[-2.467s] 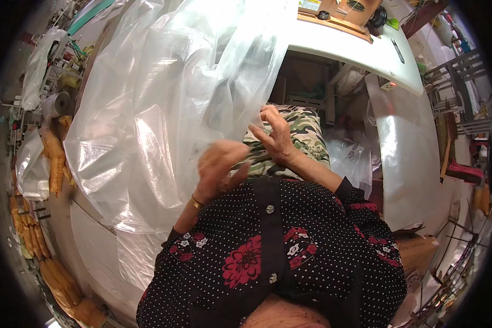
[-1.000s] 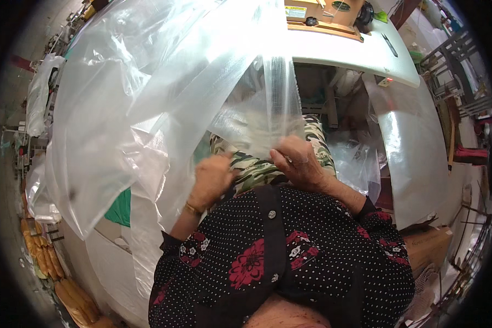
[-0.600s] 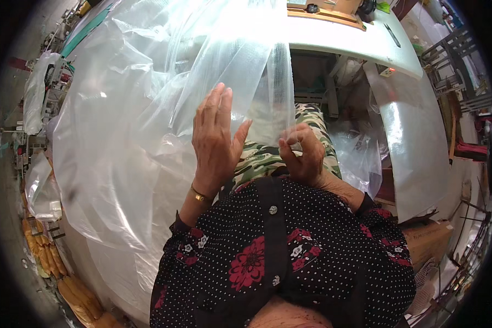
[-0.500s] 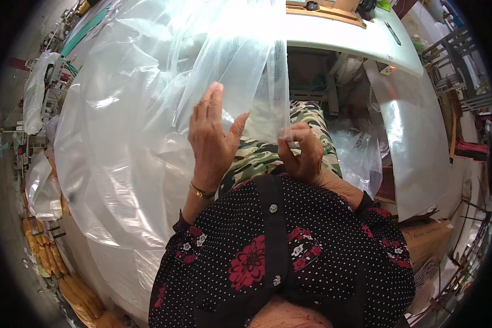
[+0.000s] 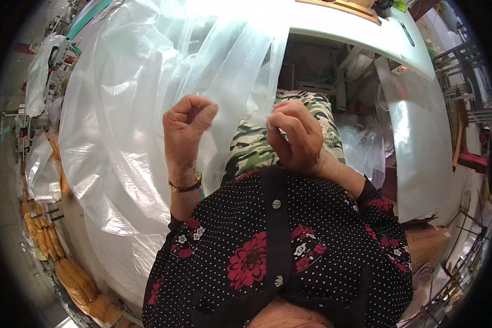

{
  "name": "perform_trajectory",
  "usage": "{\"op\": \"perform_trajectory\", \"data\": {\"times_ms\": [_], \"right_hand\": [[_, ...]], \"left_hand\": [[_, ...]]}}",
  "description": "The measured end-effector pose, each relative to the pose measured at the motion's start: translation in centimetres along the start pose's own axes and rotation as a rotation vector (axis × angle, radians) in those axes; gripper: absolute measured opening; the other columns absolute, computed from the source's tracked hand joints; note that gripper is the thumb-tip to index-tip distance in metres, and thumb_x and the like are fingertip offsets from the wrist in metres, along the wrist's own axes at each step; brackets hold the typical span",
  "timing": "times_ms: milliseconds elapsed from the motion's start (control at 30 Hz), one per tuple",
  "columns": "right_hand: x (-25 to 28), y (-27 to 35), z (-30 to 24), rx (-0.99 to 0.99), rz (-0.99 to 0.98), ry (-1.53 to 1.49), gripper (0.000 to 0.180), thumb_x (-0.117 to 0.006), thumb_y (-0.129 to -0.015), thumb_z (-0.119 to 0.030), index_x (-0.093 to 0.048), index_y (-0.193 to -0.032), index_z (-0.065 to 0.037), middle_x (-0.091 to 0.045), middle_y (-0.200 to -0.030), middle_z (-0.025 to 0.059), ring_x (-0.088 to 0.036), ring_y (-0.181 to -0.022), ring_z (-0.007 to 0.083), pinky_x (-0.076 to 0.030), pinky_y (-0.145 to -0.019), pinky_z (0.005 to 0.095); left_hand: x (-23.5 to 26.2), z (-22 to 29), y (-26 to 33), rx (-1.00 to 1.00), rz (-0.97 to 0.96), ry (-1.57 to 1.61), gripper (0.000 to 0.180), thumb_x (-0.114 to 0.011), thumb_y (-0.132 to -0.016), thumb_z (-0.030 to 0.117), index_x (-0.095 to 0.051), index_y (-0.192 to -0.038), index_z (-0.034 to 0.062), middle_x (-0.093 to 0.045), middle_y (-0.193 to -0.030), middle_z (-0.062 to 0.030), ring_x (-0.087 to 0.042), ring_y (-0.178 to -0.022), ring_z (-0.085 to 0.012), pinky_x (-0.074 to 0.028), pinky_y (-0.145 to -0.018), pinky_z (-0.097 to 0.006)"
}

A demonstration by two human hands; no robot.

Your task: The person sews a large clear plastic sheet using an industrial sewing machine.

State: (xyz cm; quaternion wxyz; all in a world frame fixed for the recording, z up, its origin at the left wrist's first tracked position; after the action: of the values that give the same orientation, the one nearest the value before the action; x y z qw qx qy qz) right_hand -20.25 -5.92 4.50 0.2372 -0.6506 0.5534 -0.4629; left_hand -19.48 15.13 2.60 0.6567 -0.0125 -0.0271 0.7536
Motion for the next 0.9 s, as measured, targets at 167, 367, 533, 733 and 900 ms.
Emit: {"op": "perform_trajectory", "data": {"times_ms": [167,367,533,733,900], "right_hand": [[-1.9,-2.0,-0.4,0.003,-0.075,0.020,0.019,-0.067,-0.075,0.002,-0.057,-0.091,0.000,-0.052,-0.076,0.0096,-0.054,-0.069,0.0244,-0.044,-0.062,0.0359],[-2.4,-1.9,-0.2,0.030,-0.080,0.073,0.026,-0.069,-0.075,-0.002,-0.061,-0.099,-0.002,-0.053,-0.078,0.0058,-0.055,-0.070,0.0214,-0.045,-0.067,0.0351],[-2.4,-2.5,-0.6,0.044,-0.081,0.069,0.020,-0.071,-0.073,0.003,-0.062,-0.091,0.001,-0.058,-0.076,0.0083,-0.058,-0.067,0.0239,-0.048,-0.064,0.0357],[-2.6,-2.3,-0.5,0.046,-0.088,0.092,0.023,-0.070,-0.074,-0.002,-0.063,-0.096,-0.001,-0.056,-0.076,0.0058,-0.058,-0.069,0.0215,-0.047,-0.070,0.0353],[-2.5,-2.2,-0.5,0.078,-0.080,0.137,0.021,-0.066,-0.077,-0.006,-0.062,-0.097,-0.002,-0.052,-0.075,0.0041,-0.057,-0.069,0.0193,-0.046,-0.075,0.0356]], "left_hand": [[-3.0,1.7,2.0,0.007,-0.085,0.008,0.005,-0.068,-0.089,0.002,-0.066,-0.092,-0.0019,-0.065,-0.081,0.0019,-0.057,-0.075,-0.0030,-0.046,-0.067,-0.018],[-3.5,1.7,2.2,-0.083,-0.028,-0.211,0.011,-0.065,-0.089,0.002,-0.066,-0.099,-0.0034,-0.067,-0.084,-0.0016,-0.058,-0.077,-0.0041,-0.048,-0.067,-0.020],[-3.2,1.5,2.3,-0.124,-0.009,-0.255,0.012,-0.065,-0.088,0.001,-0.066,-0.100,-0.0026,-0.065,-0.080,-0.0031,-0.055,-0.072,-0.0051,-0.046,-0.063,-0.022],[-3.8,2.7,2.3,-0.208,-0.019,-0.424,0.014,-0.065,-0.086,-0.001,-0.066,-0.100,-0.0030,-0.059,-0.075,-0.0043,-0.051,-0.067,-0.0083,-0.042,-0.059,-0.024],[-3.8,2.5,2.2,-0.200,-0.019,-0.316,0.013,-0.063,-0.086,-0.001,-0.066,-0.097,-0.0038,-0.060,-0.076,-0.0028,-0.051,-0.066,-0.0083,-0.042,-0.058,-0.024]]}}
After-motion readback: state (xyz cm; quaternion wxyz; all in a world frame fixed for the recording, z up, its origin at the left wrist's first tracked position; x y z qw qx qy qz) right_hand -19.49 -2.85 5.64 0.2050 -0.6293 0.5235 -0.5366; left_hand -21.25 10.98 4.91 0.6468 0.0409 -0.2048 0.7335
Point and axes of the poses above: each hand's wrist, its own y-axis away from the middle knuckle, its own x-axis out of the back of the hand, z = x × y, the point moved 6 cm from there along -y, towards the middle knuckle
